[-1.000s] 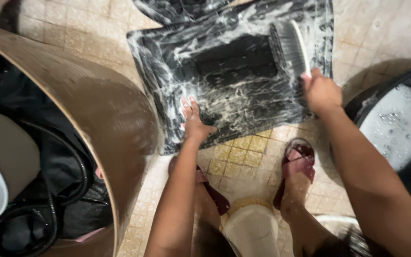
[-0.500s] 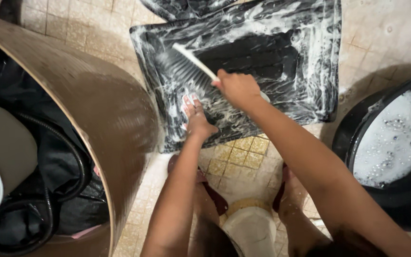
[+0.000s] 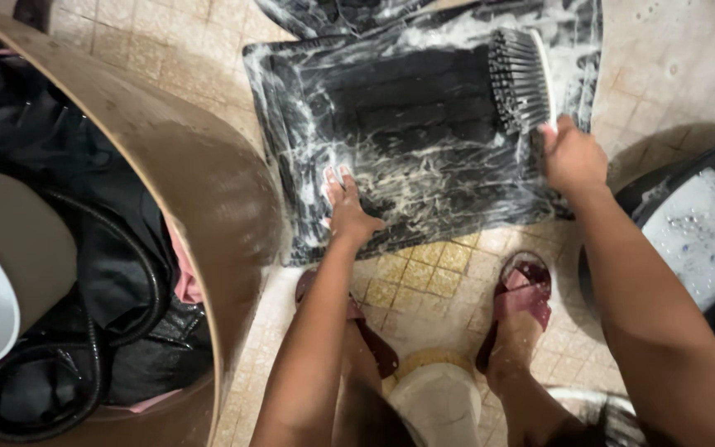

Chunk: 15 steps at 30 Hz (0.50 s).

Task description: The person scrubs several dark mats and pieces of fabric with a brush and soapy water on a bathroom floor, then hand-washes and wrings out a black garment.

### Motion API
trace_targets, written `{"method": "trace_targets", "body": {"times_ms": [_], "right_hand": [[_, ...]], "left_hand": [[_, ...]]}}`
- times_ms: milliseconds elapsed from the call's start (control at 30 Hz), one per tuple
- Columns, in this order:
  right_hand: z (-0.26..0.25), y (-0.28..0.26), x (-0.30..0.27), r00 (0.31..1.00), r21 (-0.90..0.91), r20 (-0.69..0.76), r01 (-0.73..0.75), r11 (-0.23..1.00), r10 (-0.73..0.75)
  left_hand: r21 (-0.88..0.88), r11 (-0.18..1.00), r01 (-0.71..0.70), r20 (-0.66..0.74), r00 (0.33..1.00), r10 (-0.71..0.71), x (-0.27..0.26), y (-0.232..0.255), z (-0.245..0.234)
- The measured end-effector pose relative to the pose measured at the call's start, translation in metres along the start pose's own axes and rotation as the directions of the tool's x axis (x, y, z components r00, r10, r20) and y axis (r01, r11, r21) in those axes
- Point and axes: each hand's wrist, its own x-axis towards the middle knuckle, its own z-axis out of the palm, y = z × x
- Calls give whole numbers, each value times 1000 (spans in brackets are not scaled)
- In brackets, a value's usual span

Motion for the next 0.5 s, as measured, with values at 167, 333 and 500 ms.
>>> {"method": "trace_targets", "body": {"times_ms": [167,333,500], "right_hand": [[2,-58,-18,1000,154,5,-16,988,16],[1,-174,-18,952,154,138,251,956,-272],[-6,-241,-5,858,37,155,490,871,-489]], "left_hand": [[-33,999,-43,-12,999,43,8,-6,4],[13,1000,8,2,1000,-8,4,-1,5],[63,996,60,-52,997,-57,-6,15,6]]}}
